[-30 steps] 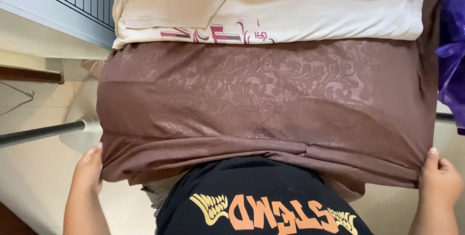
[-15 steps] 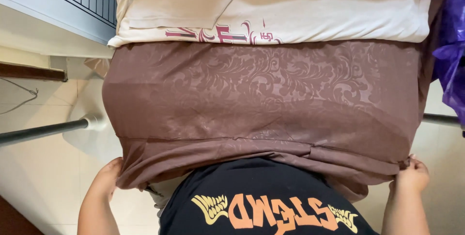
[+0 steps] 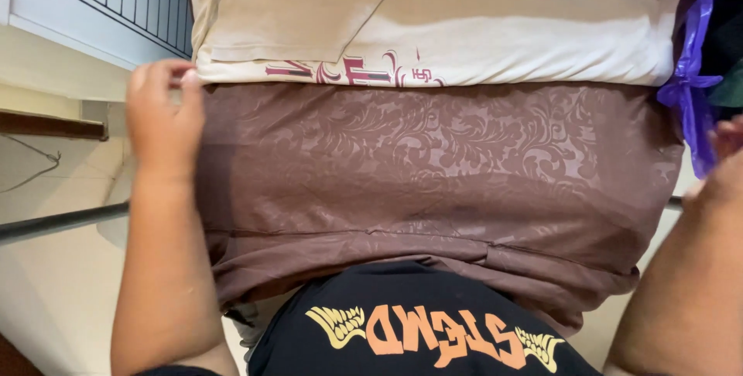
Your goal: The person irons a beige t-shirt laid out on a brown patterned surface, likely a bed or floor covering. They use a steam iron to smooth the fabric, frequently adjusting the shirt's position and sleeves with their hands to ensure even coverage.
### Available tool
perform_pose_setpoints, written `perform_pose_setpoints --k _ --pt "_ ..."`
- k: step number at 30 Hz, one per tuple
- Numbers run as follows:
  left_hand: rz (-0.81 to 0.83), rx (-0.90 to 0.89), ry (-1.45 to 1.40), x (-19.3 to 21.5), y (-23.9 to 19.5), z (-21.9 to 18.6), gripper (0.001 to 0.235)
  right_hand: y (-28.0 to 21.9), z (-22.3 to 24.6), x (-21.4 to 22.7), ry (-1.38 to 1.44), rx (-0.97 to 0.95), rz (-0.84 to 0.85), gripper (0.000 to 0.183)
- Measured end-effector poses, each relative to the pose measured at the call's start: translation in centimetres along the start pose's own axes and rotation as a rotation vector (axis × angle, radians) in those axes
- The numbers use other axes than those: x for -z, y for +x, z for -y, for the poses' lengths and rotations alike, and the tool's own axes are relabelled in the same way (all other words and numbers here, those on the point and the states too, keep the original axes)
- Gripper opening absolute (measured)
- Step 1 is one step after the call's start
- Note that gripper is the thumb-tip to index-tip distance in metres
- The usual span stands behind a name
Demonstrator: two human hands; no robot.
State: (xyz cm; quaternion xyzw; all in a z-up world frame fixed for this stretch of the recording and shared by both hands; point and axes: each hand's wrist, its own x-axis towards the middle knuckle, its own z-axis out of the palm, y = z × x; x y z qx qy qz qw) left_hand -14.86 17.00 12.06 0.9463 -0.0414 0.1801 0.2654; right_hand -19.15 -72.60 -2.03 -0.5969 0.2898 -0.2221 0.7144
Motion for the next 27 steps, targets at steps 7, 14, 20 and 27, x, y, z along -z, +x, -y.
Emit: perform_pose_setpoints --k 7,14,20,27 --pt "0.175 -0.104 -0.060 -14.0 5.6 -10.6 0.042 -3.3 4.0 -24.3 -0.067 -0.291 -0.371 0.059" --pt "0.313 -0.133 0.195 -19.7 3.5 -10.4 0.071 -0.4 -6.5 -20.8 -0.032 -0.318 -0.455 0.057" --pt "0.423 -0.076 0.233 -18.9 3.7 -11.8 0.102 -3.3 -3.8 -24.7 0.352 -0.246 -0.512 0.059" --pt "0.492 -0.140 0.312 -19.7 3.1 -11.1 0.083 -6.2 -1.2 -26.5 0.562 -0.272 -0.476 0.086"
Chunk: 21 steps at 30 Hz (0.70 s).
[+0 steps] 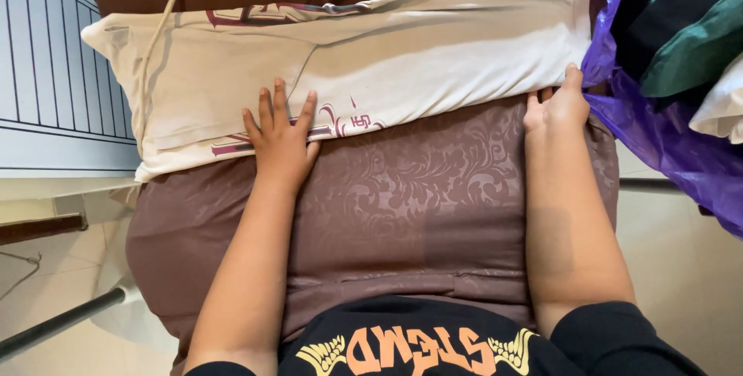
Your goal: The person irons a beige t-shirt laid out on a brown patterned surface, likely a bed or floor covering. They use a steam iron to smooth the fabric, frequently adjusting the shirt's position and sleeves with their hands to ensure even coverage.
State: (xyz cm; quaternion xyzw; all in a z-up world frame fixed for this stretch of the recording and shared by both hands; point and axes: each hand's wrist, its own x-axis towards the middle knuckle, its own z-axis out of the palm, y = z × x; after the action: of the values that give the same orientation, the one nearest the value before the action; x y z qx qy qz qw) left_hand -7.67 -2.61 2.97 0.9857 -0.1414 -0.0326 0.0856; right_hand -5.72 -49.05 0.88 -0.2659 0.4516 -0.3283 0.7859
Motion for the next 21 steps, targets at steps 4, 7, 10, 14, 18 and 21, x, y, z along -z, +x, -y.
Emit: perform_pose_setpoints --k 4,7,10,14,18,21 --pt "-0.030 -0.034 0.040 -0.9 0.0 0.2 0.077 -1.2 0.7 0.1 0.048 -0.153 0.101 0.079" --pt "-0.018 -0.043 0.031 -1.2 -0.2 0.6 0.075 1.2 0.3 1.3 -0.043 -0.184 0.101 0.074" --pt "-0.023 -0.053 0.017 -1.2 -0.1 0.5 0.075 2.8 0.7 1.6 -0.180 -0.253 0.170 0.072" --pt "-0.020 -0.045 0.013 -1.3 -0.2 0.6 0.074 3.9 1.5 0.2 -0.120 -0.262 0.154 0.074" --pt "-0.008 -0.037 0.021 -1.2 -0.2 0.5 0.073 4.5 1.9 -0.1 0.028 -0.296 0.225 0.067" --pt "-0.009 -0.038 0.018 -1.0 -0.1 0.5 0.072 6.2 1.3 0.3 0.071 -0.323 0.199 0.065"
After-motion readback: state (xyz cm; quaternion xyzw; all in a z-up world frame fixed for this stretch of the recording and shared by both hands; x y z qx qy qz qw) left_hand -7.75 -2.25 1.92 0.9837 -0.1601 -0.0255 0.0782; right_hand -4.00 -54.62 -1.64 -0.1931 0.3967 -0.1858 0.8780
